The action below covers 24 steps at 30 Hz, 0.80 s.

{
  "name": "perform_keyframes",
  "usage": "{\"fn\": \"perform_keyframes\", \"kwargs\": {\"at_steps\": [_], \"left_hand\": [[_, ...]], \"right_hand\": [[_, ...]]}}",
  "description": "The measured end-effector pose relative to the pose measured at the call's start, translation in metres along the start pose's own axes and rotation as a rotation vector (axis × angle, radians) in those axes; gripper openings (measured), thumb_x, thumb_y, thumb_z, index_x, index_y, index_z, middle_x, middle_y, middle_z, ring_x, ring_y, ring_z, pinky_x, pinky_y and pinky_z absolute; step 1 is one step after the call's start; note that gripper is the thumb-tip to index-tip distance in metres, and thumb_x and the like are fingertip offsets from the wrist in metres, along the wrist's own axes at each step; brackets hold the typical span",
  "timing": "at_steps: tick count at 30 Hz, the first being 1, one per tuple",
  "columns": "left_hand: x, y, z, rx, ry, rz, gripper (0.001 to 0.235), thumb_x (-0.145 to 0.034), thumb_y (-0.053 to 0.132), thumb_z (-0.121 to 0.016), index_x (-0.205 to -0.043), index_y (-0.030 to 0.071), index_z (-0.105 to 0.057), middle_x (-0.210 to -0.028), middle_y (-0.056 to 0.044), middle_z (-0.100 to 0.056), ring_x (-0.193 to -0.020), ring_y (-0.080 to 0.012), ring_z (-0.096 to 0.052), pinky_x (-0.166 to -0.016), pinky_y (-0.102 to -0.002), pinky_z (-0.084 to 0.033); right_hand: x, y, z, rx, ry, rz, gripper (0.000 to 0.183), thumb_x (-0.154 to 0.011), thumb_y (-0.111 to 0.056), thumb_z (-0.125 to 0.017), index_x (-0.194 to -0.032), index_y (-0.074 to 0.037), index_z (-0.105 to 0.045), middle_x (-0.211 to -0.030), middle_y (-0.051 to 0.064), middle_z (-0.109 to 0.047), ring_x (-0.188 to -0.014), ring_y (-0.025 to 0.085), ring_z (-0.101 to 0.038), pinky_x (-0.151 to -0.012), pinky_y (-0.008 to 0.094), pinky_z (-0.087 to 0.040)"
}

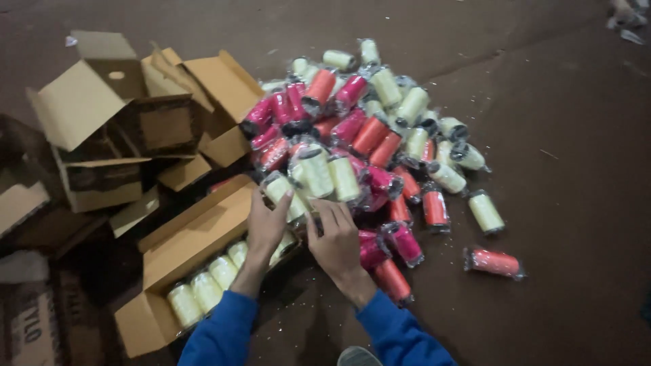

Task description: Packing spools of thread into a cardboard box and closing it.

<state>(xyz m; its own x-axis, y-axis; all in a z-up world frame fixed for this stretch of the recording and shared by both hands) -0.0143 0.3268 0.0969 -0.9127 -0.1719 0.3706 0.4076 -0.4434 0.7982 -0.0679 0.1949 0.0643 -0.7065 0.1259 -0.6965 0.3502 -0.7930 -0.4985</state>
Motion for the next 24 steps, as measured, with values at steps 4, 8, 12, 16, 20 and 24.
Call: {"fn": "perform_keyframes", "kwargs": {"at_steps": [4,8,12,16,20,24], "left_hand": [[0.005,-0.026,0.026,0.243,0.055,-0.018,0.077,-0.091,0.046,-0.074,-0.150,0.005,-0.045,-0.124,-0.024,-0.069,-0.116,-0.0313,-0.068,-0.084,-0.041,-0.062],[0.038,-0.054,0.069,0.343,0.160,0.063,0.084,-0.086,0.038,-0.083,-0.148,-0.004,-0.044,-0.115,-0.026,-0.071,-0.102,-0.0299,-0.071,-0.080,-0.039,-0.062],[0.044,-0.099,0.086,0.339,0.160,0.190,0.079,-0.086,0.037,-0.083,-0.146,-0.004,-0.050,-0.127,-0.026,-0.069,-0.099,-0.0320,-0.073,-0.078,-0.044,-0.061],[0.054,-0.097,0.083,0.402,0.113,0.240,0.080,-0.087,0.029,-0.082,-0.150,-0.005,-0.044,-0.127,-0.030,-0.066,-0.101,-0.0411,-0.072,-0.073,-0.048,-0.063],[0.041,-0.102,0.069,0.249,0.110,0.164,0.063,-0.084,0.033,-0.083,-0.133,-0.002,-0.064,-0.118,-0.025,-0.072,-0.094,-0.0359,-0.077,-0.067,-0.045,-0.067],[0.025,-0.116,0.055,-0.105,0.031,0.097,0.050,-0.086,0.055,-0.072,-0.093,0.006,-0.082,-0.090,-0.017,-0.078,-0.101,-0.0424,-0.072,-0.087,-0.053,-0.058]], "right_hand": [[0.007,-0.008,-0.003,-0.138,-0.051,-0.077,0.032,-0.087,-0.013,-0.080,-0.118,-0.008,-0.073,-0.103,0.013,-0.074,-0.097,0.034,-0.074,-0.087,0.044,-0.059],[0.012,-0.016,-0.006,-0.251,-0.145,-0.190,0.021,-0.093,-0.015,-0.074,-0.113,-0.009,-0.074,-0.099,0.013,-0.076,-0.094,0.035,-0.075,-0.078,0.042,-0.061],[0.021,-0.019,-0.032,-0.237,-0.265,-0.090,0.018,-0.092,-0.011,-0.072,-0.110,-0.011,-0.076,-0.102,0.011,-0.077,-0.097,0.034,-0.073,-0.083,0.042,-0.060],[0.027,-0.023,-0.046,-0.235,-0.347,-0.019,0.019,-0.092,-0.008,-0.070,-0.110,-0.009,-0.076,-0.105,0.015,-0.076,-0.101,0.037,-0.071,-0.089,0.047,-0.057],[0.034,-0.021,-0.053,-0.175,-0.393,-0.076,0.024,-0.093,-0.005,-0.067,-0.116,-0.004,-0.075,-0.113,0.017,-0.075,-0.106,0.036,-0.071,-0.093,0.045,-0.056],[0.043,-0.011,-0.060,-0.173,-0.347,-0.085,0.031,-0.090,-0.002,-0.067,-0.119,-0.007,-0.075,-0.114,0.015,-0.075,-0.106,0.035,-0.071,-0.094,0.044,-0.057]]}}
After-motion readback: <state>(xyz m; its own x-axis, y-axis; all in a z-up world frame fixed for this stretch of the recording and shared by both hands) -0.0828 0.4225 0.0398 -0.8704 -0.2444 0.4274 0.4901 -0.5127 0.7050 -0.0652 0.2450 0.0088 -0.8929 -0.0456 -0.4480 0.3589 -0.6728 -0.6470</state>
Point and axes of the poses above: each hand's wrist, its own x-axis away from the middle knuckle, its own z-axis out of the back of the hand, y = z × x, the point moved 1 cm from there along -x, towards the middle knuckle
